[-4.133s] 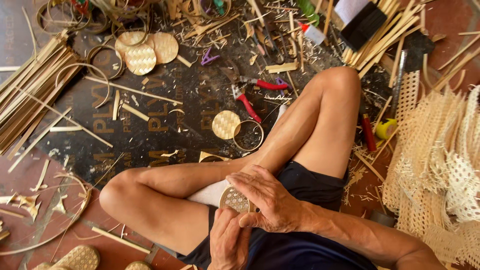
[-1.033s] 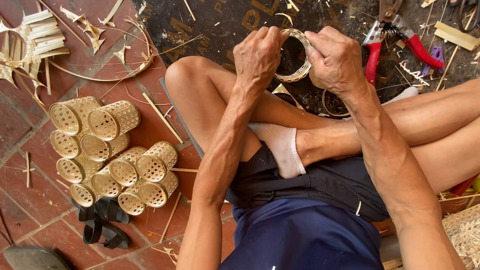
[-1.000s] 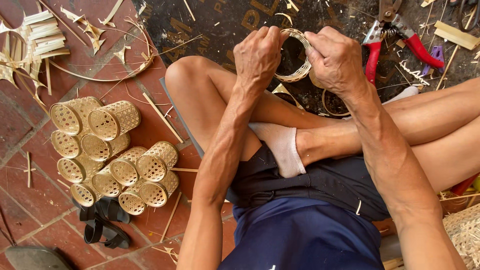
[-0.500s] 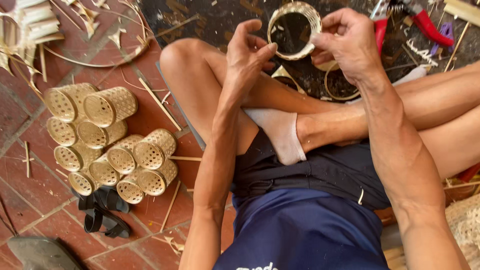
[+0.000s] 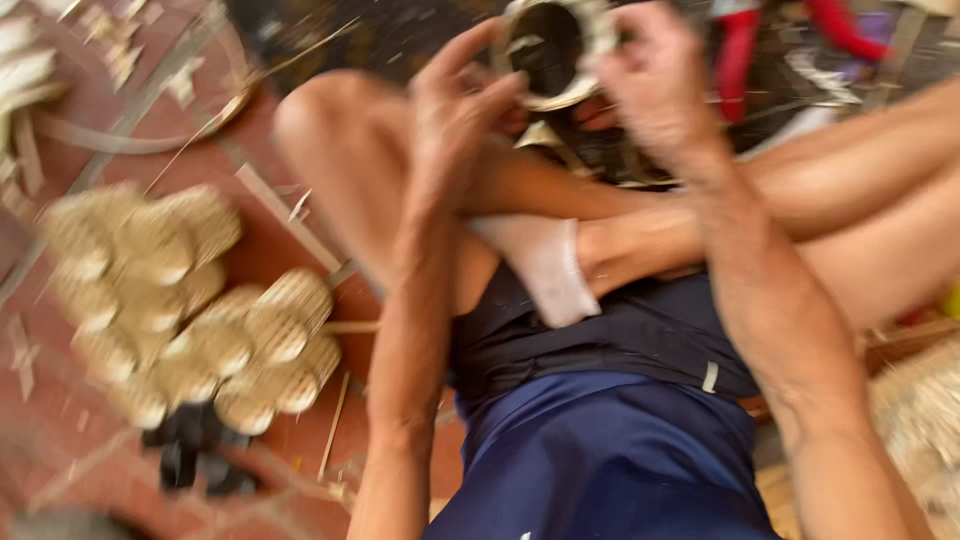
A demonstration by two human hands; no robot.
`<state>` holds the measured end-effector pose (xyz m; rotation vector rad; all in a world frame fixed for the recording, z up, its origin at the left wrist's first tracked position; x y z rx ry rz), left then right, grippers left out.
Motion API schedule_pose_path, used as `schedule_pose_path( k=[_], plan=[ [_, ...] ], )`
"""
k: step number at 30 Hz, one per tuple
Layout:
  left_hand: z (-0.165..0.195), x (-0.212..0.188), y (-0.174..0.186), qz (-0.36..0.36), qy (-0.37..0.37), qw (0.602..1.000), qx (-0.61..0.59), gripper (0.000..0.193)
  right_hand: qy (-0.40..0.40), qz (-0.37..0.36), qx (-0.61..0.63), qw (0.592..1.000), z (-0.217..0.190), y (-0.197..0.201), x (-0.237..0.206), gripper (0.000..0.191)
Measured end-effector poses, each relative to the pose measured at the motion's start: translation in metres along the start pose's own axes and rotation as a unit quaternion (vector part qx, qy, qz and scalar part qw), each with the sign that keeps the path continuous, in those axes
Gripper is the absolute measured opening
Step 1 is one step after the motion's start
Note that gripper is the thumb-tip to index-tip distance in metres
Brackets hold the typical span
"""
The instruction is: The person sits on the floor assembling woven bamboo basket bodies. They press a woven cylindrical shell onto a bamboo rim ring, fit a round woven base disc into the bottom, bend thin bamboo strips around the rim to secure it, and set finished baskets with a stack of completed ones beside them.
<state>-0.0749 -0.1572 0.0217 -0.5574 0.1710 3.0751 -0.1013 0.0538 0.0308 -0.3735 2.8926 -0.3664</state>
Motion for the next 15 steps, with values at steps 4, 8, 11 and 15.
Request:
schedule_pose_path(
  k=[4, 8, 11, 15],
  plan=[
    [0.012, -0.023, 0.005, 0.029, 0.031, 0.999, -0.020, 0.061, 0.013, 0.083, -0.160, 0.983, -0.036, 0.093, -0.030, 0.020],
    [0.027, -0.051, 0.014, 0.117, -0.019, 0.993, -0.030, 0.050, 0.103, 0.308, -0.282, 0.903, -0.111, 0.293, -0.105, 0.019],
    [0.025, -0.051, 0.015, 0.115, -0.049, 0.991, -0.045, 0.046, 0.062, 0.448, -0.185, 0.872, -0.121, 0.399, -0.153, 0.023],
    [0.021, -0.035, 0.005, 0.119, -0.073, 0.990, -0.015, 0.046, 0.074, 0.499, -0.440, 0.743, -0.106, 0.428, -0.162, 0.044]
  ],
)
Point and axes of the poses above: each hand's wrist, its own x-axis towards the middle knuckle, its own y-axis out of the back of the hand, z = x × y, the point moved 6 cm from there along x, towards the middle knuckle, and after that the axes turned 13 degrees about x, right-handed, at the moved point
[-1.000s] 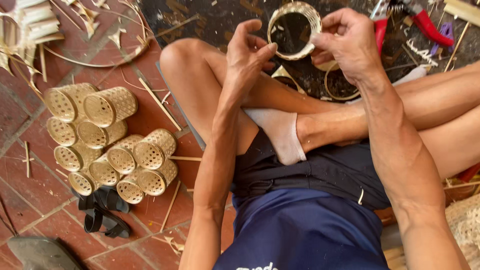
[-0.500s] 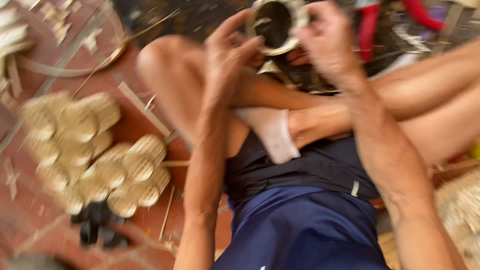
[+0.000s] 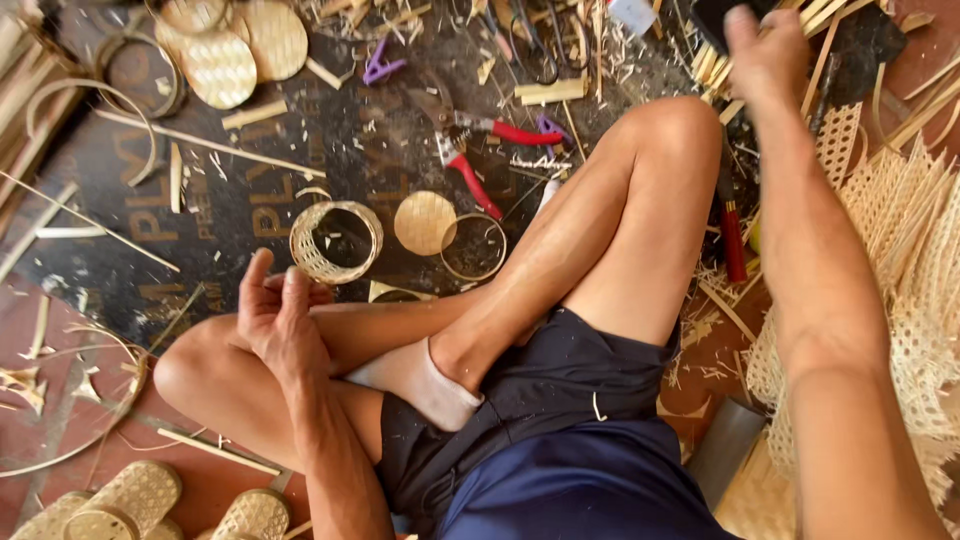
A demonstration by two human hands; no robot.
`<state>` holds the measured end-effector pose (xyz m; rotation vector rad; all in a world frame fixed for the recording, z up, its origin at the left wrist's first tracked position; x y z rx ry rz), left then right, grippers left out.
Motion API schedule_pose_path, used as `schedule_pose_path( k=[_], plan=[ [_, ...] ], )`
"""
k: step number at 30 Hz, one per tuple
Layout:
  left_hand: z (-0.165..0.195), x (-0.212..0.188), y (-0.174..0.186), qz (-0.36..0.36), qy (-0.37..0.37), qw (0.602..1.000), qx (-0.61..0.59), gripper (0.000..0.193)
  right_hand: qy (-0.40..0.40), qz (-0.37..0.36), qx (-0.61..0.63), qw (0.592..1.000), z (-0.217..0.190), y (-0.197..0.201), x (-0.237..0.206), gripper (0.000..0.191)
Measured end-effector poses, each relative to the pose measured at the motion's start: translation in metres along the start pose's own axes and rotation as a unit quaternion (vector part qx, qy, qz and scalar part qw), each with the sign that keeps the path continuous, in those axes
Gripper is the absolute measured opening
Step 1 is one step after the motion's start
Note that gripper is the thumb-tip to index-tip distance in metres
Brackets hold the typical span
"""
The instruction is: The person sits on the floor assembling woven bamboo basket bodies. They press a woven cylindrical shell onto a bamboo rim ring, fit a round woven base disc into the bottom, bend thin bamboo strips around the rim to secure it, and set finished baskets with a stack of completed ones beside them.
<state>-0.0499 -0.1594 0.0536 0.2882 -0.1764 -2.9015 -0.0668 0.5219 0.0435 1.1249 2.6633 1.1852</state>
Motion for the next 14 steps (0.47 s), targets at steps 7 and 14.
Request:
schedule_pose_path(
  k=[7, 14],
  plan=[
    [-0.020, -0.004, -0.001, -0.018, -0.035, 0.995, 0.089, 0.048, -0.220, -0.110, -0.099, 0.964, 0.008, -0.038, 0.013, 0.066],
    [-0.016, -0.004, 0.001, 0.015, -0.048, 0.995, 0.083, 0.053, -0.332, 0.108, 0.375, 0.859, 0.027, -0.037, 0.002, 0.063]
  ],
)
Point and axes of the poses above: each hand's wrist, its own x-axis towards the middle knuckle, its own y-axis out of the back of the hand, z = x × y, the point moved 6 cm from there along x, towards the middle knuckle, and after that the axes turned 13 degrees about x, right-handed, at the moved point
